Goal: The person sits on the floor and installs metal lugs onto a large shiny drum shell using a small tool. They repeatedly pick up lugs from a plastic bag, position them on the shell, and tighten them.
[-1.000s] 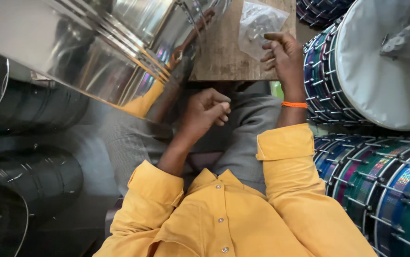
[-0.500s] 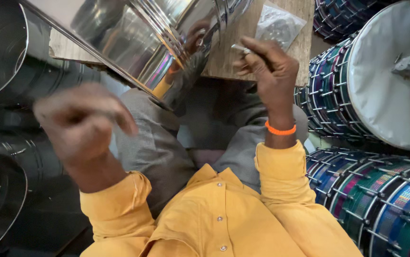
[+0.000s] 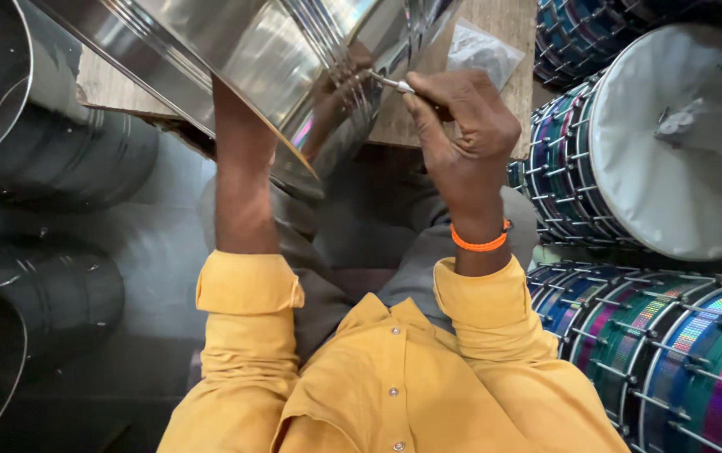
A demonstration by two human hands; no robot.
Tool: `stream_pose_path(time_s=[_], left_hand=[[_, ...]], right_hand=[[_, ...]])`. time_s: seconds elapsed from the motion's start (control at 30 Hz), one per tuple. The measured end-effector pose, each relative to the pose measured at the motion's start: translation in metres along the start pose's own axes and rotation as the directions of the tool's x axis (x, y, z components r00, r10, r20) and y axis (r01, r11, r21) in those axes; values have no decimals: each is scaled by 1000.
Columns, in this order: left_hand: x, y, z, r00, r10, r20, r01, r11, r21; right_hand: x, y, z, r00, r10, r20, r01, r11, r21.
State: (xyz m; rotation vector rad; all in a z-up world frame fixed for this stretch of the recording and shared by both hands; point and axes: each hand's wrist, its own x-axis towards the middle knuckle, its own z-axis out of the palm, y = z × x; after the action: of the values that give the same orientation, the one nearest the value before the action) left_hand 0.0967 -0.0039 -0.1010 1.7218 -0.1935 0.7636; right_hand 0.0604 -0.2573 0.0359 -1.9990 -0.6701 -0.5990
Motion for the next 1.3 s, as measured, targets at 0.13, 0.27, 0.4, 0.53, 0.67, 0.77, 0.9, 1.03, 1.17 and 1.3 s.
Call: stream_pose_path(time_s=[0.13, 0.27, 0.4, 0.53, 0.67, 0.77, 0.9, 1.03, 1.17, 1.3], left_hand=[[13, -12, 2, 999, 40, 23, -41, 999, 19], [12, 1, 5, 994, 95, 61, -95, 995, 3], [4, 17, 13, 988, 76, 132, -95, 984, 149], [4, 35, 28, 951, 226, 210, -285, 906, 314], [9, 55, 61, 929, -113, 353, 155, 984, -93], [14, 64, 52, 895, -139, 424, 119, 990, 75], [15, 58, 54, 882, -147, 447, 42, 971, 236], [-1, 21, 78, 869, -199, 453, 342, 904, -257], [-8, -6, 91, 844, -216, 491, 377, 890, -258], [-11, 5, 80, 838, -267, 476, 520, 654, -550]], right_hand=[[3, -4, 6, 998, -54, 21, 56, 994, -97], [8, -6, 9, 998, -31, 63, 38, 992, -117], [8, -5, 10, 998, -7, 66, 13, 996, -92], [10, -6, 11, 998, 4, 62, -1, 999, -54], [10, -9, 13, 998, 44, 46, -43, 998, -36], [10, -12, 15, 995, 90, 31, -90, 996, -14], [9, -9, 16, 994, 107, 36, -107, 994, -14], [6, -5, 19, 985, 170, 40, -172, 983, 62], [7, -8, 16, 991, 127, 47, -126, 992, -9], [11, -9, 15, 992, 110, 67, -108, 994, -29]])
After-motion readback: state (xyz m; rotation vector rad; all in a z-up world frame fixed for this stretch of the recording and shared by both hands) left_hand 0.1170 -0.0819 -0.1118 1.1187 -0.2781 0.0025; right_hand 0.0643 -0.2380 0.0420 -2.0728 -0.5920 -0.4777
